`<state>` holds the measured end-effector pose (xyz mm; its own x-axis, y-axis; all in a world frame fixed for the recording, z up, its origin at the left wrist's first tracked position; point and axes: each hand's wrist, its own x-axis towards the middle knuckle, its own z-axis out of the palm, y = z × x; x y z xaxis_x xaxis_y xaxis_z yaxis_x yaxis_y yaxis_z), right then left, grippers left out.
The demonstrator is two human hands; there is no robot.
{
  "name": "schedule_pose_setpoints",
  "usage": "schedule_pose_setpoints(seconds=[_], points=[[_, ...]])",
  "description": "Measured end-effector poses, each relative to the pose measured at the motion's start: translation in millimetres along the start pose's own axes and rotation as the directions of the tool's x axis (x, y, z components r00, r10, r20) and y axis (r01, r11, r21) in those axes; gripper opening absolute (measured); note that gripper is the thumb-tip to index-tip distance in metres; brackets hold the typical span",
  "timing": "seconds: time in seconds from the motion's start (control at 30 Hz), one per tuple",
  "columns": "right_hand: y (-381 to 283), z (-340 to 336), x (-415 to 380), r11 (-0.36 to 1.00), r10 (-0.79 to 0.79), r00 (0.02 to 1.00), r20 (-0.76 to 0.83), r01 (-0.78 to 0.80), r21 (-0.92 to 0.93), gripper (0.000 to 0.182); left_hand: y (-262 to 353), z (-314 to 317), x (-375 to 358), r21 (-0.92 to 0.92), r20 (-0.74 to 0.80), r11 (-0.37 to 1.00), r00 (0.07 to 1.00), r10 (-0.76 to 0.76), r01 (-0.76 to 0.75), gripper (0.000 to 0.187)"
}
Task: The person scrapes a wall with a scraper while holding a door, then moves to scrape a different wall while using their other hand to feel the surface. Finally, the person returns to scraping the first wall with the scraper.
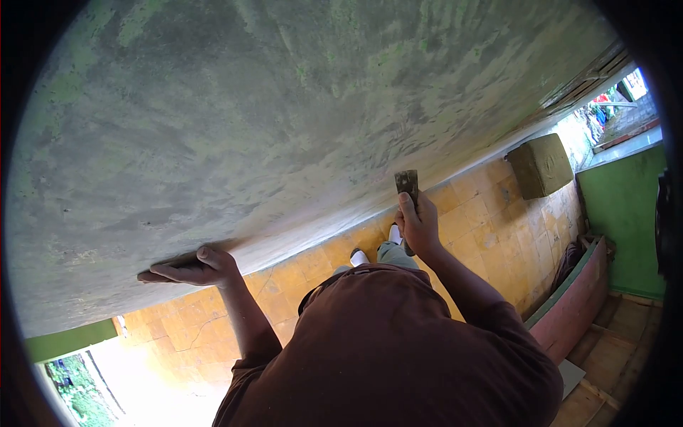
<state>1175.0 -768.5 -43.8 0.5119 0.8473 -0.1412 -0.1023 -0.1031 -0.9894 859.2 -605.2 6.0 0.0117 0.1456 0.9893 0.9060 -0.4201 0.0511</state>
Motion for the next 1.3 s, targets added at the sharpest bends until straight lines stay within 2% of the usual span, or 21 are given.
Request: schedule_pose_setpoints(seconds=[0.07,0.13,0.17,0.23,0.27,0.33,0.47,0.53,0.57,0.63,0.67,0.73,0.77,0.83,0.93,1.0,1.07,1.13,1.2,1.23,1.3], points=[[12,-9,-10,1.0,0.027,1.0,-0.01,-0.027,0.007,0.023,0,0,-2,-0.007,0.0,1.0,1.0,-0.01,0.01,0.077],[35,-14,-14,0.978,0.129,0.991,-0.018,-0.131,-0.163,0.023,0,1,-3,-0.012,-0.005,1.0,1.0,-0.026,0.026,0.077],[36,-14,-8,0.978,0.125,0.992,-0.018,-0.127,-0.164,0.023,1,1,-3,-0.013,-0.003,1.0,1.0,-0.024,0.024,0.077],[33,-9,9,0.924,-0.218,0.975,0.048,0.222,-0.311,0.027,0,1,-3,-0.01,0.002,1.0,1.0,-0.022,0.022,0.077],[26,-5,9,0.925,-0.212,0.976,0.048,0.216,-0.311,0.027,1,0,-3,-0.005,-0.001,1.0,1.0,-0.024,0.024,0.078],[8,2,7,1.0,-0.016,1.0,-0.002,0.017,0.016,0.027,1,1,-3,-0.009,-0.005,1.0,1.0,-0.023,0.023,0.078],[18,-11,-11,0.998,0.021,1.0,-0.021,-0.022,-0.051,0.025,-1,-1,-3,0.011,0.007,1.0,1.0,-0.016,0.015,0.077],[45,-18,-15,0.982,0.101,0.995,0.007,-0.098,-0.162,0.025,-1,1,-3,0.012,0.012,0.999,0.999,-0.031,0.031,0.077],[32,-13,-7,0.982,0.098,0.995,0.007,-0.095,-0.163,0.025,-1,1,-3,0.011,0.009,1.0,1.0,-0.028,0.028,0.077],[5,-2,12,0.992,-0.034,0.999,-0.002,0.034,-0.118,0.026,0,0,-4,0.012,0.012,1.0,1.0,-0.026,0.026,0.077],[4,-2,8,0.993,-0.028,1.0,-0.002,0.028,-0.119,0.026,1,0,-4,-0.008,0.003,1.0,1.0,-0.029,0.029,0.076],[2,0,6,0.993,0.045,0.999,-0.021,-0.042,0.108,0.027,2,1,-2,-0.028,-0.017,0.999,0.999,-0.032,0.031,0.075],[2,-2,3,0.993,0.046,0.999,-0.017,-0.044,0.109,0.027,3,0,0,-0.018,-0.011,1.0,1.0,-0.014,0.014,0.075],[4,-12,-9,0.996,0.044,0.999,0.01,-0.043,-0.075,0.027,2,0,1,-0.016,-0.01,1.0,1.0,0.007,-0.007,0.075],[33,-16,-15,0.972,0.115,0.993,0.012,-0.11,-0.206,0.027,2,0,-1,0.003,-0.007,1.0,1.0,-0.002,0.002,0.074],[26,-11,3,0.971,0.084,0.996,0.034,-0.074,-0.229,0.026,2,1,-1,-0.01,-0.009,1.0,1.0,-0.001,0.001,0.074],[-9,5,19,0.989,-0.143,0.989,0.025,0.144,-0.016,0.028,2,0,-1,-0.008,-0.005,1.0,1.0,-0.001,0.001,0.075],[-10,9,9,0.986,-0.165,0.986,0.028,0.165,-0.01,0.027,3,0,1,-0.009,-0.011,1.0,1.0,0.0,0.0,0.075],[2,2,-5,0.995,-0.013,1.0,0.015,0.014,-0.1,0.026,3,-1,1,-0.003,0.001,1.0,1.0,-0.004,0.004,0.075],[18,-4,-10,0.995,-0.016,1.0,0.014,0.017,-0.102,0.026,2,-1,0,-0.004,-0.002,1.0,1.0,-0.006,0.006,0.075],[51,-14,-12,0.973,0.105,0.994,0.003,-0.102,-0.207,0.026,2,0,-1,0.005,-0.003,1.0,1.0,0.0,0.0,0.074]])
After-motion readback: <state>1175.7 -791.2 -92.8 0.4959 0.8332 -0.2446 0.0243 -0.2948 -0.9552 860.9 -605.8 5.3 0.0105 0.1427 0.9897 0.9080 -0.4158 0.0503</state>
